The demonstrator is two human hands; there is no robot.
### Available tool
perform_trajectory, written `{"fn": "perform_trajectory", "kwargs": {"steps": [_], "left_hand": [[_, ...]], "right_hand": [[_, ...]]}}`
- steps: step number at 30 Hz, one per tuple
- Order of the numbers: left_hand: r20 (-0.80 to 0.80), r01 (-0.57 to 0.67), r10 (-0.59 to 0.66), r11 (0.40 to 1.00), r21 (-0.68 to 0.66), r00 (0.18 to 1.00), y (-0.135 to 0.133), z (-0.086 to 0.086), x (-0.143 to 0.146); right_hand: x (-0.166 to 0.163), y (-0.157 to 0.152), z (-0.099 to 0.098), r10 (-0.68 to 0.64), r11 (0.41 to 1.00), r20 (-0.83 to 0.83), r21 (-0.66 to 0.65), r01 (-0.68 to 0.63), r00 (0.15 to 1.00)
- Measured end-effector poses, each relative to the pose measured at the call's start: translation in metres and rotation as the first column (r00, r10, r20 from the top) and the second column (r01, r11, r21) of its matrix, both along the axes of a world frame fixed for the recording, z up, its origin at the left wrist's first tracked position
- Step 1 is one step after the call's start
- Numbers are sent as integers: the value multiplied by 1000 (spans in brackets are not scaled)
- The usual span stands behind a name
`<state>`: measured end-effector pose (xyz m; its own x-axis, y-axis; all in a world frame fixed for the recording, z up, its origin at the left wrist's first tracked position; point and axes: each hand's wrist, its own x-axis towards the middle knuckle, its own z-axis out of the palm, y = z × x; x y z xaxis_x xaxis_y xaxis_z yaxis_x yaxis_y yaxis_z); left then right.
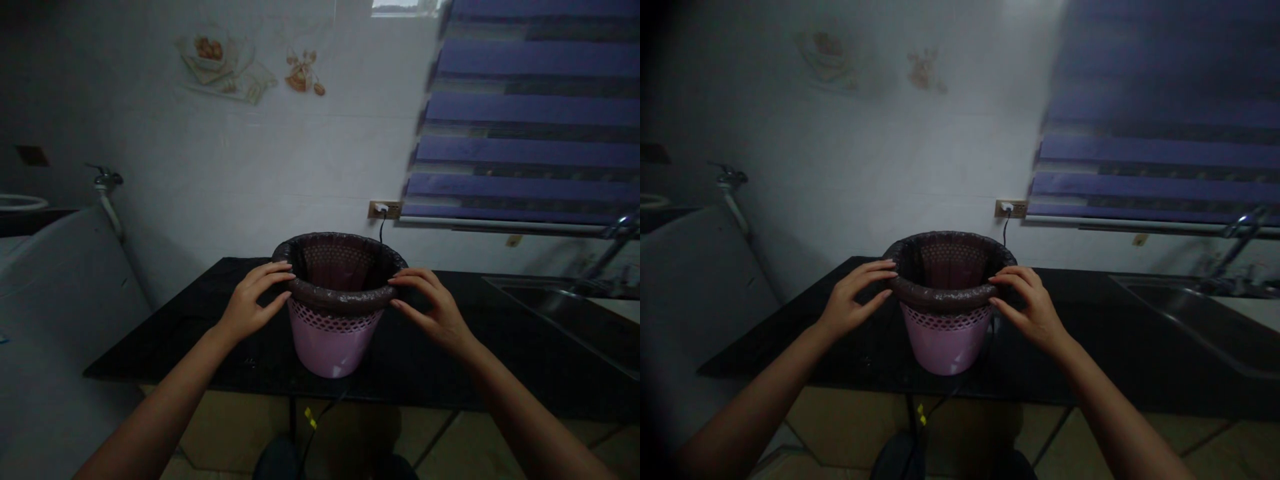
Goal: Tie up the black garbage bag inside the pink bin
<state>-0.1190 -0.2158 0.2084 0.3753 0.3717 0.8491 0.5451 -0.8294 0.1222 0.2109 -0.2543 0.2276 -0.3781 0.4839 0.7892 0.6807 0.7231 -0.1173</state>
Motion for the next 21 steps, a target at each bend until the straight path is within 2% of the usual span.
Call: {"fn": "perform_trajectory", "kwargs": {"steps": [21], "left_hand": [[-7,26,-26,1000,13,1000,1,-1,-1]], "right_hand": [[-1,-1,0,-16,1000,21,6,16,1000]]}}
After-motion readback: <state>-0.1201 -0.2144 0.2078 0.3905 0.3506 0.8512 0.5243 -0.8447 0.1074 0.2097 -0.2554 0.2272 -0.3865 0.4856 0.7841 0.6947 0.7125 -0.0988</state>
